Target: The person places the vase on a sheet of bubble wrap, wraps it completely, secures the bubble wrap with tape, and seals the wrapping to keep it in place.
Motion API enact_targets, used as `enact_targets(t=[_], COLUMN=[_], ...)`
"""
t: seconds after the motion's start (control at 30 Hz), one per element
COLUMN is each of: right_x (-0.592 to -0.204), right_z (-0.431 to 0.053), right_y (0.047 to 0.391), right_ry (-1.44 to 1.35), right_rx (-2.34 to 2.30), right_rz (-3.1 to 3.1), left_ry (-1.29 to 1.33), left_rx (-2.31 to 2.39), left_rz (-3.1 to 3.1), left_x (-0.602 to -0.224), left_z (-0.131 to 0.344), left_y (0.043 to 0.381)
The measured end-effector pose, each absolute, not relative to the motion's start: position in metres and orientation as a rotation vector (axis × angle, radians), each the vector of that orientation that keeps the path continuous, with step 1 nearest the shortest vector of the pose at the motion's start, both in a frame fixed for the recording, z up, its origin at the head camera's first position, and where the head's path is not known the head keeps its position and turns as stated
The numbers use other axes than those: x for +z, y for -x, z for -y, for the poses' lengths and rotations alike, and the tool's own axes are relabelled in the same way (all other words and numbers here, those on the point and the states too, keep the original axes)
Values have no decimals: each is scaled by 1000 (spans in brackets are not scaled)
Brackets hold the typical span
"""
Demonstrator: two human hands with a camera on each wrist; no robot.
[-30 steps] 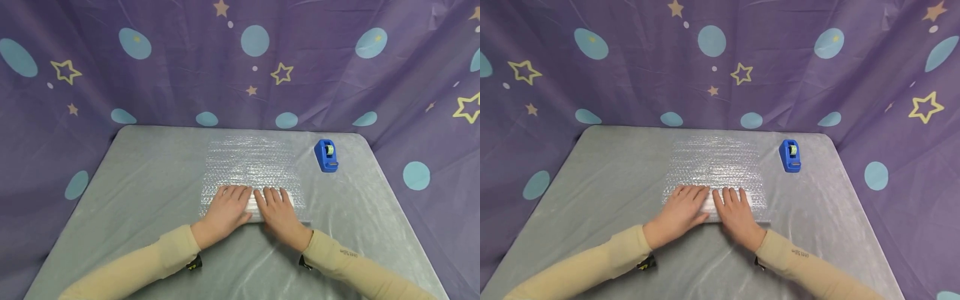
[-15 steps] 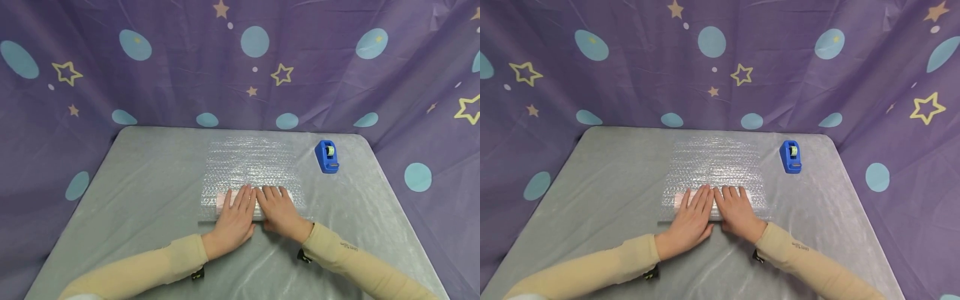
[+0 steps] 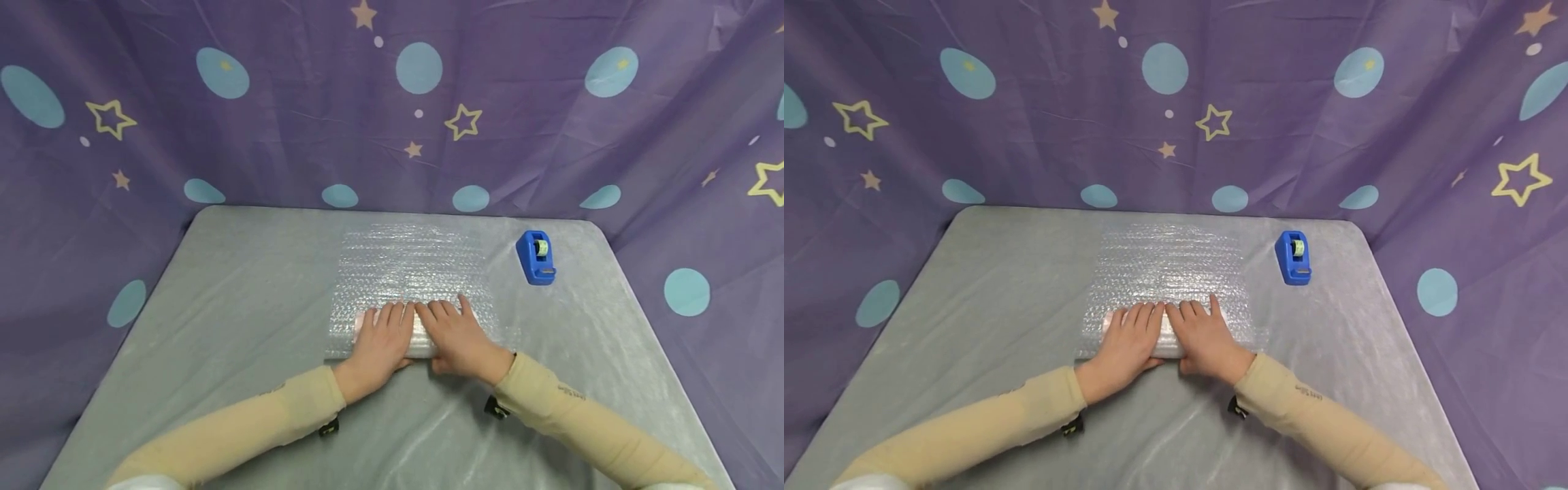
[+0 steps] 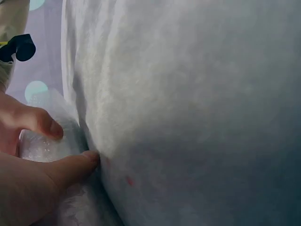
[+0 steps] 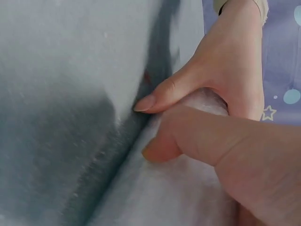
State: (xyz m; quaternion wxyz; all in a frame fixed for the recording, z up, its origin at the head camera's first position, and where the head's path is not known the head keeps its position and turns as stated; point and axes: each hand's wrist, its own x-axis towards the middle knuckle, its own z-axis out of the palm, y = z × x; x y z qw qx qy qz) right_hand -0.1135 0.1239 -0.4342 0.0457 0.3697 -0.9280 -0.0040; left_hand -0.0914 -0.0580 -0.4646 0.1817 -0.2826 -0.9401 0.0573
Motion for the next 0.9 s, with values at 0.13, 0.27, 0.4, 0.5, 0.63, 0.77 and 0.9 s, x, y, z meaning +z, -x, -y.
enact_targets(t=[0.13,0.27,0.4,0.5,0.63,0.77,0.9], right_x=[-430,-427,-428,-430,-437,-446,-452], right_z=[-124,-122,-122,-123,-124,-125,-125], right_y=[113,111,106,98,85,79,78], right_ry=[-1126,-1052,-938,-898,-923,-907,-900], right_rx=[-32,-59,-105,-139,-163,-184,-159], right_rz=[2863,2902,2867,2790,2704,2679,2659], left_ry=[798,795,782,780,814,860,867], left_rx=[133,104,73,51,-7,-89,-104], left_rz=[2656,2688,2713,2728,2768,2805,2817], left_x=[-463,-460,-457,-456,-452,-448,-444], left_z=[57,57,57,59,60,60,60], left_y=[95,96,97,97,94,91,88])
